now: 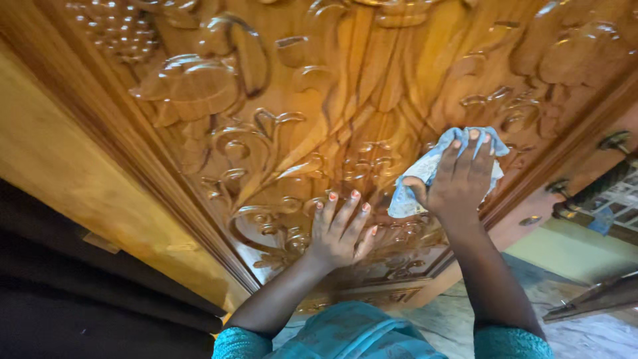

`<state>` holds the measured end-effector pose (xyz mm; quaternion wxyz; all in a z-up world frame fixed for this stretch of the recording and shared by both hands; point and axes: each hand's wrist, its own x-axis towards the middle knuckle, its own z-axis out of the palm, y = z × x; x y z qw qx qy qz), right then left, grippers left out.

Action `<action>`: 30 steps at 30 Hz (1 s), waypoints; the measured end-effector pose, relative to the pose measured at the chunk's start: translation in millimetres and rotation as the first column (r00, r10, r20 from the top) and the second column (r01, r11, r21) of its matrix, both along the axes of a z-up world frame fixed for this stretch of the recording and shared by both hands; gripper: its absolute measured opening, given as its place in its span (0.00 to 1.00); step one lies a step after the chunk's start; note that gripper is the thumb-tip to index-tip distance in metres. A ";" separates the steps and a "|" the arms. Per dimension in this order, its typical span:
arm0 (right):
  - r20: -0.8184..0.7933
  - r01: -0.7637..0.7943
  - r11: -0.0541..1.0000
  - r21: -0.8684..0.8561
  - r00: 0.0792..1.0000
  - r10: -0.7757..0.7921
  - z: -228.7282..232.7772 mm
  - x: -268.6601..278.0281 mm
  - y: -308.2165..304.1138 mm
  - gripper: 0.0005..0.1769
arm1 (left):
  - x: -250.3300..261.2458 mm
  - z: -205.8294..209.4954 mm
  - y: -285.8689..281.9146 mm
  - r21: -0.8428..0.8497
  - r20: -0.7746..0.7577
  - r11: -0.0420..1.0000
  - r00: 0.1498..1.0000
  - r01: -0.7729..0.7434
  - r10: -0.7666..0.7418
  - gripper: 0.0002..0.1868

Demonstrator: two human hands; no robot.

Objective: The person cleans a carved wooden door by hand using a cloth, wiping the intricate carvings and the flat surface of the door frame.

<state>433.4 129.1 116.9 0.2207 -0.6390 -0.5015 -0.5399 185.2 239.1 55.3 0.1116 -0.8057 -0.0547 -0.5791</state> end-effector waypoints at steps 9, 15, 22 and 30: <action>-0.207 0.253 0.967 -0.034 0.945 -0.254 -22.5 40.0 -72.5 0.62 | 34.8 -7.8 -3.5 -0.058 -0.085 0.998 0.996 0.027 -0.031 0.31; -0.436 0.350 0.936 0.028 0.847 -0.304 -11.4 31.0 -121.9 0.53 | 44.8 -15.3 4.7 0.081 -0.021 0.996 0.998 -0.049 0.051 0.29; -0.449 0.226 0.962 0.153 0.883 -0.136 -1.5 35.8 -132.2 0.59 | 51.0 -19.8 10.5 0.127 0.026 0.990 0.998 -0.055 0.052 0.28; -0.474 0.150 0.960 0.235 0.880 -0.021 -18.0 57.6 -97.1 0.57 | 50.5 -16.6 10.5 0.158 0.024 0.984 0.997 -0.079 0.076 0.27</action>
